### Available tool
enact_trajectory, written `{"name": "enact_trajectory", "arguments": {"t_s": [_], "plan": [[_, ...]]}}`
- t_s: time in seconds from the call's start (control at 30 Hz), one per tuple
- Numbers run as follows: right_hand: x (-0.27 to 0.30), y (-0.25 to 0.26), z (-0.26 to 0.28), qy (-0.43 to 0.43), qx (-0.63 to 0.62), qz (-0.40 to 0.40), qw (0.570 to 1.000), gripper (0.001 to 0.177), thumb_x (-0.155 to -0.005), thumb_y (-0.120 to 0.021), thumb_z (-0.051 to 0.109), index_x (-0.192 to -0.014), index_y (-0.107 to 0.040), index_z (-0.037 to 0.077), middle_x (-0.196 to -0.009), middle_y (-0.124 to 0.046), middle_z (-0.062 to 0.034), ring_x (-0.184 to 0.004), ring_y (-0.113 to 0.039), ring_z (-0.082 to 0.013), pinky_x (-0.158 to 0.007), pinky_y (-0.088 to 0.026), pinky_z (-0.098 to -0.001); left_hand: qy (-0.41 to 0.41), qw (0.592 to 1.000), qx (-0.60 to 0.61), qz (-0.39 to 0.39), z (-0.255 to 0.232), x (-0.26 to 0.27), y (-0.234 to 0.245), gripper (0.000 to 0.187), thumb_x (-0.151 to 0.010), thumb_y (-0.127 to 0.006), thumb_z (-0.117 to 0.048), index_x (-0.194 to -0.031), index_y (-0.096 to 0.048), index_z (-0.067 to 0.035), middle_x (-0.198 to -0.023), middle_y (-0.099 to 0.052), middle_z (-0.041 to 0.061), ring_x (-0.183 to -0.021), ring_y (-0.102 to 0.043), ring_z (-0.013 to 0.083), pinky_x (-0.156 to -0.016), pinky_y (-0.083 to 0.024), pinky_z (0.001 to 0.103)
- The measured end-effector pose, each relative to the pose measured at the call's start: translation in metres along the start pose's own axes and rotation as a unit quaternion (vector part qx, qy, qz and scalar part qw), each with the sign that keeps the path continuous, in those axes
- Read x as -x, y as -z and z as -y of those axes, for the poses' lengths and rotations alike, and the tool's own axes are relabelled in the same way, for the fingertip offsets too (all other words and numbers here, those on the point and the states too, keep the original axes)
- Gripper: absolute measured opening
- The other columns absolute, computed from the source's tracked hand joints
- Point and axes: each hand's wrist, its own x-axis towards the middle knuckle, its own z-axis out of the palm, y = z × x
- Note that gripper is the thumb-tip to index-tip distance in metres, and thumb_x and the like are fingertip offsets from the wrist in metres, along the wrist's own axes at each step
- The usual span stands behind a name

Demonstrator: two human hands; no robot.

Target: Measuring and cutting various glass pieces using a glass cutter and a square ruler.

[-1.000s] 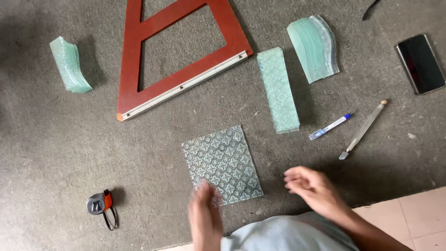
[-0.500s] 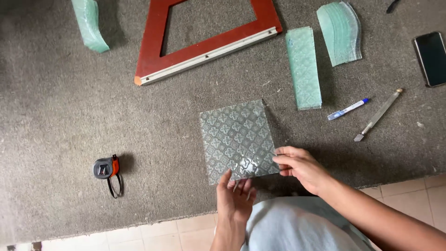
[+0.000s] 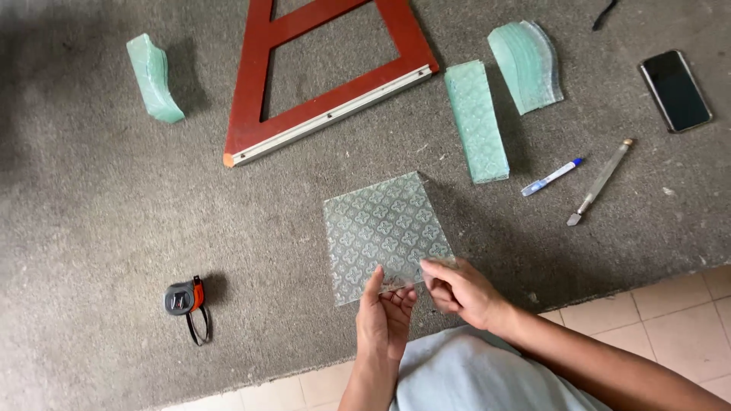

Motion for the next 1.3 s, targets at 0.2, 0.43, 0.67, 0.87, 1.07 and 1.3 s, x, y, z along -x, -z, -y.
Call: {"name": "enact_trajectory", "arguments": {"t_s": [0.2, 0.43, 0.67, 0.87, 1.07, 1.3], "plan": [[0.002, -0.014, 0.016, 0.012, 0.048, -0.027, 0.998, 0.035, -0.1, -0.06, 0.032, -0.074, -0.058, 0.009, -0.052, -0.04, 0.003, -0.042, -0.031, -0.0085, -0.039, -0.023, -0.0271, -0.026, 0.978, -0.2, 0.048, 0.007, -0.008, 0.001, 0.056, -0.101, -0.052, -0.055, -0.065, -0.046, -0.011, -0.054, -0.039, 0.001, -0.049, -0.04, 0.0158, -0.049, -0.035, 0.032], [0.001, -0.011, 0.025, -0.039, -0.005, 0.012, 0.999, 0.037, -0.1, -0.057, 0.033, -0.073, -0.061, 0.007, -0.048, -0.039, 0.0027, -0.037, -0.03, -0.0101, -0.037, -0.023, -0.0283, -0.026, 0.981, -0.176, 0.072, 0.004, -0.004, -0.014, 0.055, -0.101, -0.052, -0.048, -0.061, -0.047, -0.01, -0.051, -0.034, 0.002, -0.046, -0.031, 0.017, -0.048, -0.025, 0.034], [0.013, -0.001, 0.038, -0.03, -0.117, 0.107, 0.987, 0.04, -0.1, -0.054, 0.035, -0.073, -0.06, 0.007, -0.045, -0.038, 0.0029, -0.035, -0.031, -0.0096, -0.038, -0.025, -0.0281, -0.014, 0.975, -0.038, 0.218, 0.01, -0.022, 0.011, 0.063, -0.103, -0.053, -0.054, -0.056, -0.041, -0.013, -0.053, -0.036, 0.005, -0.05, -0.033, 0.0198, -0.05, -0.026, 0.036], [0.006, 0.045, 0.098, 0.244, 0.169, -0.106, 0.949, 0.039, -0.101, -0.062, 0.023, -0.069, -0.056, 0.004, -0.05, -0.041, 0.001, -0.041, -0.034, -0.0097, -0.04, -0.025, -0.0283, 0.172, 0.97, -0.169, 0.041, 0.034, -0.067, 0.058, 0.068, -0.093, -0.051, -0.07, -0.071, -0.059, -0.006, -0.053, -0.043, 0.004, -0.048, -0.045, 0.0216, -0.045, -0.029, 0.033], [-0.036, 0.088, 0.149, 0.274, 0.087, -0.04, 0.957, 0.036, -0.103, -0.052, 0.028, -0.072, -0.056, 0.01, -0.049, -0.038, 0.0031, -0.037, -0.034, -0.0097, -0.034, -0.026, -0.029, 0.191, 0.933, -0.304, 0.002, 0.046, -0.088, 0.09, 0.053, -0.095, -0.063, -0.055, -0.087, -0.066, -0.002, -0.058, -0.061, 0.013, -0.049, -0.062, 0.0248, -0.045, -0.045, 0.034], [-0.017, 0.08, 0.138, 0.144, 0.053, -0.075, 0.985, 0.043, -0.103, -0.055, 0.037, -0.07, -0.056, 0.01, -0.05, -0.042, 0.0038, -0.037, -0.034, -0.0087, -0.034, -0.025, -0.0267, -0.129, 0.794, -0.593, 0.009, 0.028, -0.069, 0.021, 0.039, -0.089, -0.07, -0.048, -0.096, -0.07, -0.009, -0.067, -0.072, 0.007, -0.051, -0.066, 0.0173, -0.046, -0.05, 0.032]]}}
